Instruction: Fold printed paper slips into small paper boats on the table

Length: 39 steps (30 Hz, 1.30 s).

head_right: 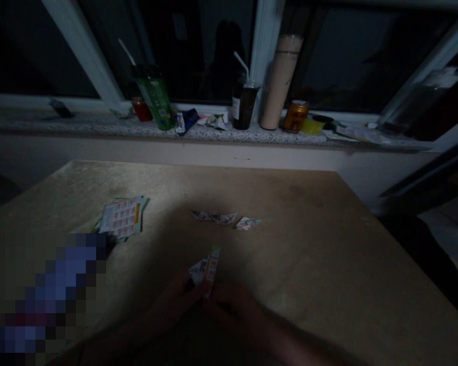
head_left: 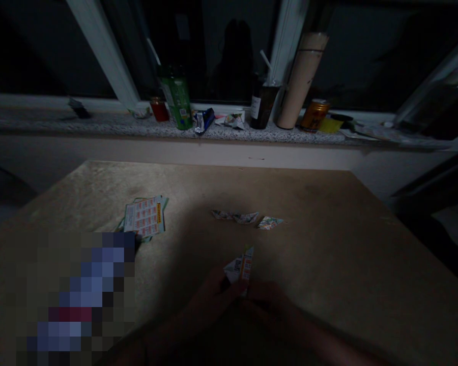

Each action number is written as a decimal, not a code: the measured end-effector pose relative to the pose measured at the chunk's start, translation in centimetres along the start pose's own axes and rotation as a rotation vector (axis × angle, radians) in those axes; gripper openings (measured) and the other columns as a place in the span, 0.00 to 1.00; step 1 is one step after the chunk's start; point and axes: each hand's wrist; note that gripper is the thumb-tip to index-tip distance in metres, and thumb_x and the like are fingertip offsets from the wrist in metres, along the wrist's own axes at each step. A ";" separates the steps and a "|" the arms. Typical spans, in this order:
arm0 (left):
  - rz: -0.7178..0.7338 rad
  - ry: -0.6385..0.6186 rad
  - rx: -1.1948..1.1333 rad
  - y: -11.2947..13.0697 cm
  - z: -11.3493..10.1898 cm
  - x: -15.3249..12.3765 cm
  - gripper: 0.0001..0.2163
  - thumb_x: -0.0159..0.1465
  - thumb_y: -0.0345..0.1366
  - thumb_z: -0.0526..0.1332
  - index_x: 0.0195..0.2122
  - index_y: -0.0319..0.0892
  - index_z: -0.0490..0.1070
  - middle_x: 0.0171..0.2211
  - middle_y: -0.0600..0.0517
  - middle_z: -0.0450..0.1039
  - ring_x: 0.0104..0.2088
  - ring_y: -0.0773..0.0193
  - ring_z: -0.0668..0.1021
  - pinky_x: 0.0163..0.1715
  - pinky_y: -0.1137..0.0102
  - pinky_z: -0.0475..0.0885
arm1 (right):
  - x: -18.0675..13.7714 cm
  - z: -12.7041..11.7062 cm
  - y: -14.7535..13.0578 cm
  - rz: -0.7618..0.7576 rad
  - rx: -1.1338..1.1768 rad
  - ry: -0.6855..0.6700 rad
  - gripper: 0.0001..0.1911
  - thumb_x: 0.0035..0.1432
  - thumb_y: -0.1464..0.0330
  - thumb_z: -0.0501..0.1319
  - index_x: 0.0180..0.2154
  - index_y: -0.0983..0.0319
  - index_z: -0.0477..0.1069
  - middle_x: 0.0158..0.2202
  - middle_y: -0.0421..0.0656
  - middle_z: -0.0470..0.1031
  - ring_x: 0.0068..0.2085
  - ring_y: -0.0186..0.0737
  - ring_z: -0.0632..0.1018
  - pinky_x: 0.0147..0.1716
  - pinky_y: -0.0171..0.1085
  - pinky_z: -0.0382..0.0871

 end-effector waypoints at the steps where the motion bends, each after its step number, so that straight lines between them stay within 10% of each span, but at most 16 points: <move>1: 0.015 0.001 -0.045 0.1 0.0 0.0 0.18 0.58 0.51 0.59 0.38 0.39 0.70 0.30 0.53 0.70 0.32 0.61 0.70 0.31 0.73 0.66 | -0.1 0.0 0.1 -0.001 0.001 0.009 0.14 0.61 0.62 0.55 0.28 0.63 0.70 0.27 0.39 0.69 0.28 0.32 0.68 0.29 0.31 0.62; 7: 0.087 -0.017 -0.103 0.2 -0.5 0.4 0.16 0.61 0.47 0.58 0.42 0.40 0.70 0.38 0.50 0.72 0.38 0.59 0.72 0.39 0.70 0.66 | -0.1 0.0 0.7 0.120 0.076 0.256 0.16 0.49 0.59 0.66 0.24 0.62 0.64 0.22 0.36 0.63 0.25 0.31 0.64 0.24 0.30 0.57; 12: 0.047 -0.175 0.026 0.4 -0.9 0.4 0.16 0.63 0.48 0.55 0.34 0.39 0.71 0.29 0.53 0.71 0.30 0.64 0.71 0.30 0.74 0.65 | 0.4 -0.5 0.7 0.130 0.341 0.420 0.16 0.52 0.56 0.63 0.29 0.60 0.62 0.24 0.35 0.63 0.26 0.31 0.65 0.25 0.31 0.60; 17: -0.003 -0.078 0.069 0.9 -0.5 0.5 0.15 0.61 0.47 0.57 0.32 0.38 0.70 0.25 0.55 0.68 0.26 0.66 0.69 0.26 0.75 0.62 | 0.7 -0.6 1.2 0.273 0.288 0.533 0.16 0.55 0.55 0.61 0.29 0.61 0.64 0.20 0.34 0.63 0.22 0.30 0.64 0.21 0.30 0.57; 29: -0.096 0.099 -0.037 0.8 -0.1 1.2 0.17 0.57 0.50 0.59 0.25 0.40 0.71 0.17 0.58 0.65 0.20 0.68 0.66 0.20 0.75 0.59 | 0.9 -0.9 0.6 0.232 0.393 0.443 0.20 0.58 0.52 0.56 0.27 0.62 0.65 0.20 0.37 0.67 0.23 0.31 0.68 0.24 0.30 0.61; 35: -0.064 -0.012 -0.052 1.0 -0.1 0.9 0.16 0.55 0.48 0.60 0.23 0.39 0.71 0.17 0.58 0.64 0.20 0.69 0.65 0.20 0.76 0.58 | 1.2 -1.9 1.3 0.491 0.773 -0.079 0.27 0.55 0.46 0.52 0.25 0.64 0.68 0.13 0.35 0.63 0.12 0.29 0.62 0.11 0.29 0.55; 39: -0.036 -0.031 -0.024 1.0 0.1 0.8 0.15 0.56 0.46 0.60 0.23 0.39 0.70 0.18 0.57 0.65 0.21 0.68 0.66 0.22 0.76 0.59 | 1.0 -2.1 0.5 0.509 0.790 -0.142 0.24 0.54 0.48 0.55 0.28 0.64 0.69 0.14 0.34 0.64 0.13 0.28 0.64 0.12 0.28 0.59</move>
Point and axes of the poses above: each hand's wrist, its own x-axis towards the middle knuckle, its own z-axis out of the palm, y = z × x
